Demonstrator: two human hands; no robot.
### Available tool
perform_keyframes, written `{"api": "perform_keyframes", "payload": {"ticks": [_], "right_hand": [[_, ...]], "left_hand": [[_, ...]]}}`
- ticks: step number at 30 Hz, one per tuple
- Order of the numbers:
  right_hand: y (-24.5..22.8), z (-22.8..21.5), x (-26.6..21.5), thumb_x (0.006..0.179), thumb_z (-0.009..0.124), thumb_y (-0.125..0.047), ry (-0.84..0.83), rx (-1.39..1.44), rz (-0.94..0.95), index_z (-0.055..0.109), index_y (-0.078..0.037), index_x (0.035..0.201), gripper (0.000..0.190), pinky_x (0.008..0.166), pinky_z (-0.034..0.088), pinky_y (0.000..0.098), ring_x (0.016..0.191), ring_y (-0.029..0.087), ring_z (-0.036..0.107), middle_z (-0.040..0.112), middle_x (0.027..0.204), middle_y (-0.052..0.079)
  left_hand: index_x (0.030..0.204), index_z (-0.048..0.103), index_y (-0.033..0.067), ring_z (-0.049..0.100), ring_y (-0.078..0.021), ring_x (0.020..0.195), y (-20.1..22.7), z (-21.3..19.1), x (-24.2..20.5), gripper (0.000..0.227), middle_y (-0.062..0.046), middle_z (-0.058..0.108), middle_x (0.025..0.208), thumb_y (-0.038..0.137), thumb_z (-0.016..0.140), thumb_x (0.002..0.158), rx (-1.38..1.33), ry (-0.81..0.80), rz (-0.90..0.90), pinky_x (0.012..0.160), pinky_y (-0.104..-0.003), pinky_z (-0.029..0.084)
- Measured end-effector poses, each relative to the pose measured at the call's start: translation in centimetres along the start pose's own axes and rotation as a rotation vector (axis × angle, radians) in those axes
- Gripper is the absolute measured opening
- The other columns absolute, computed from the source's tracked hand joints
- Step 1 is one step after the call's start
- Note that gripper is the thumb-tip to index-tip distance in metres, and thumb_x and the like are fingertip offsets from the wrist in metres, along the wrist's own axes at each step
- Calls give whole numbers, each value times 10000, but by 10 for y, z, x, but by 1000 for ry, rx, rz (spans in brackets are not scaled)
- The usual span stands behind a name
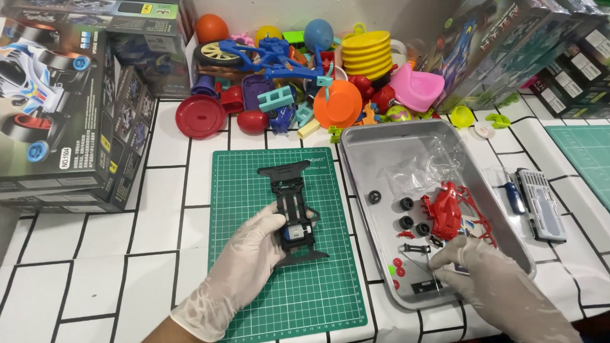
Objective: The person assembles a toy vehicle chassis on a green cutting mat. They attach wheels to the black frame, insert a small motor, and connect a green wire to the motor terminals. The workspace is cluttered with various toy parts and boxes.
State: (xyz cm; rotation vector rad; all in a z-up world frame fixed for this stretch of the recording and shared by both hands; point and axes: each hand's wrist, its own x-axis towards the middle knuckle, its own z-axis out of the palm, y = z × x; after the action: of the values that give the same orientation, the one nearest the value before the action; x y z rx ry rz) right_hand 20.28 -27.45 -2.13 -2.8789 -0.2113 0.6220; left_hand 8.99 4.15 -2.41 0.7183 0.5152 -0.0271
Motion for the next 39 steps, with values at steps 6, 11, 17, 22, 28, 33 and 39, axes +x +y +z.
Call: {"api": "perform_keyframes", "payload": {"ticks": [6,11,17,22,28,33,39], "right_hand": [[-8,4,13,842,812,-333,-184,-198,-214,759,-319,812,63,920,502,225,991,14,669,685,1003,-178],[4,14,35,850,754,-376,-132,-226,-332,798,-341,908,81,1030,476,224,1073,25,674,721,1041,-177],[-11,6,19,845,768,-410,-188,-240,-138,765,-391,1051,207,1012,465,208,1172,-30,635,687,1201,-248],[-6,14,29,888,713,-390,-190,-313,-200,711,-353,839,62,939,486,200,1037,-35,631,667,1019,-225],[26,6,38,866,814,-123,-191,456,-512,848,-117,846,41,947,496,277,972,121,728,752,1022,-12],[40,7,44,792,796,-5,-150,954,-374,845,44,831,80,971,535,409,1104,308,800,873,1084,223],[46,23,55,893,694,-83,-131,1248,-384,668,-13,893,75,882,489,420,896,344,723,814,933,282]], "left_hand": [[1426,576,-44,643,-371,1193,-3,-5,4,479,-286,684,1288,88,449,984,4,-41,-22,994,-530,538],[1377,601,-27,654,-355,1105,-2,-2,2,431,-270,699,1245,89,453,989,30,-55,-48,974,-555,550],[1338,615,-35,663,-344,1084,-2,-2,0,389,-259,703,1228,86,467,999,33,-87,-59,949,-550,566],[1328,615,-17,679,-319,1073,-6,-9,5,372,-237,712,1222,69,470,996,22,-95,-54,949,-496,568],[1362,599,-18,686,-337,1126,-4,-8,0,406,-239,714,1191,52,492,977,42,-119,-62,952,-490,572],[1520,505,39,666,-274,1134,-10,-13,-4,555,-206,716,1251,21,493,965,185,-191,-64,968,-462,577],[1390,604,25,678,-244,1019,-7,3,-34,472,-151,717,1198,-61,562,928,213,-152,-92,858,-501,640]]}}
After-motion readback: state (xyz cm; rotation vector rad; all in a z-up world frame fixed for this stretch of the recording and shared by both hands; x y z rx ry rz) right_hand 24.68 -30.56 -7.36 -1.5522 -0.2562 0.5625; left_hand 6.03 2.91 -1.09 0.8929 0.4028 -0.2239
